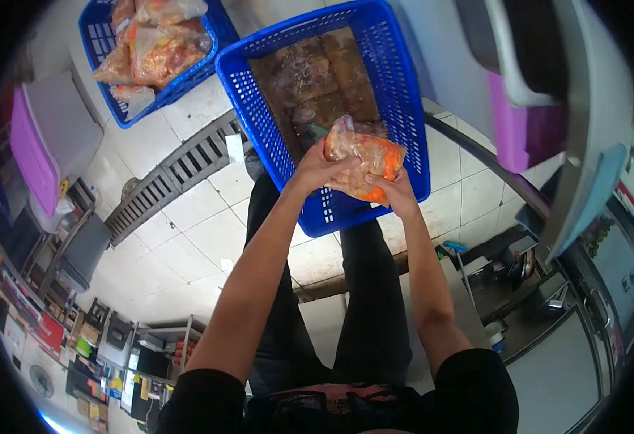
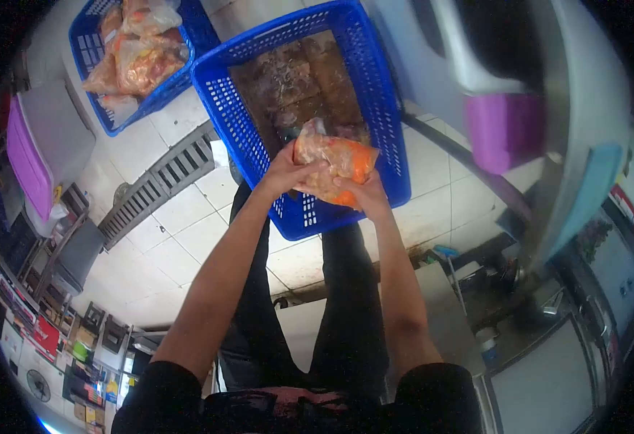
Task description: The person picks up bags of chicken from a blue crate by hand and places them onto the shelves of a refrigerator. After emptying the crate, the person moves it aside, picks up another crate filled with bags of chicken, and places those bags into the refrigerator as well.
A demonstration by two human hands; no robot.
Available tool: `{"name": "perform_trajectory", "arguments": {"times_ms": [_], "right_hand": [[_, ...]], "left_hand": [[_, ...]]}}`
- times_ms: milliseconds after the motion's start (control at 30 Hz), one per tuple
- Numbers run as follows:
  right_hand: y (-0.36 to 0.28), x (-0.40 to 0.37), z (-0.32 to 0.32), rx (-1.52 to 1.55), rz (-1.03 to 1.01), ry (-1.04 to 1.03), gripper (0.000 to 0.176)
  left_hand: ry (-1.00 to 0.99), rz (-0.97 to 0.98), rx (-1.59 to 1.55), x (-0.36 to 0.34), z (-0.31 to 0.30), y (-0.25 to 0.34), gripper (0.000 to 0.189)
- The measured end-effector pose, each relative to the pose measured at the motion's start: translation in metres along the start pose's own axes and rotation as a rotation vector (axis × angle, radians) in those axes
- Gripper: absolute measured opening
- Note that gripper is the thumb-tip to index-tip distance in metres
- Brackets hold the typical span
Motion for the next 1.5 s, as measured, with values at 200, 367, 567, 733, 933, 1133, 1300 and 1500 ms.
{"name": "perform_trajectory", "arguments": {"times_ms": [200, 367, 567, 733, 933, 1133, 1300, 1500], "right_hand": [[-0.062, -0.028, -0.004, -0.219, -0.334, 0.066, 0.051], [-0.115, -0.079, 0.008, -0.548, -0.53, 0.297, 0.036], [-0.163, -0.132, 0.03, 0.218, -0.469, 0.066, 0.05], [-0.224, -0.198, 0.027, 0.067, -0.681, 0.125, 0.092], [-0.328, -0.318, 0.092, -1.15, -0.853, 0.611, 0.151], [-0.352, -0.348, 0.094, -0.798, -1.037, 0.783, 0.117], [-0.338, -0.353, 0.076, -0.675, -0.896, 0.862, 0.086], [-0.336, -0.38, 0.088, -0.688, -0.998, 0.954, 0.093]], "left_hand": [[0.17, 0.072, -0.108, -0.051, 0.008, 0.054, 0.053], [0.31, 0.175, -0.178, -0.104, 0.0, 0.101, 0.043], [-0.059, 0.051, -0.457, -0.169, 0.0, 0.174, 0.035], [-0.184, 0.238, -0.316, -0.233, 0.009, 0.265, 0.038], [-0.084, 0.608, 0.33, -0.32, 0.021, 0.391, 0.04], [-0.079, 0.705, 0.619, -0.354, 0.03, 0.443, 0.047], [-0.157, 0.751, 0.756, -0.385, 0.052, 0.451, 0.045], [-0.126, 0.956, 0.774, -0.408, 0.058, 0.448, 0.039]]}}
Point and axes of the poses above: each hand's wrist, its own x-axis towards the middle knuckle, its own z-axis out of the palm, y = z × x, the point moved 10 cm from there along x, towards the middle knuckle, and after that the axes turned 9 degrees about -z, right-handed, at the moved point
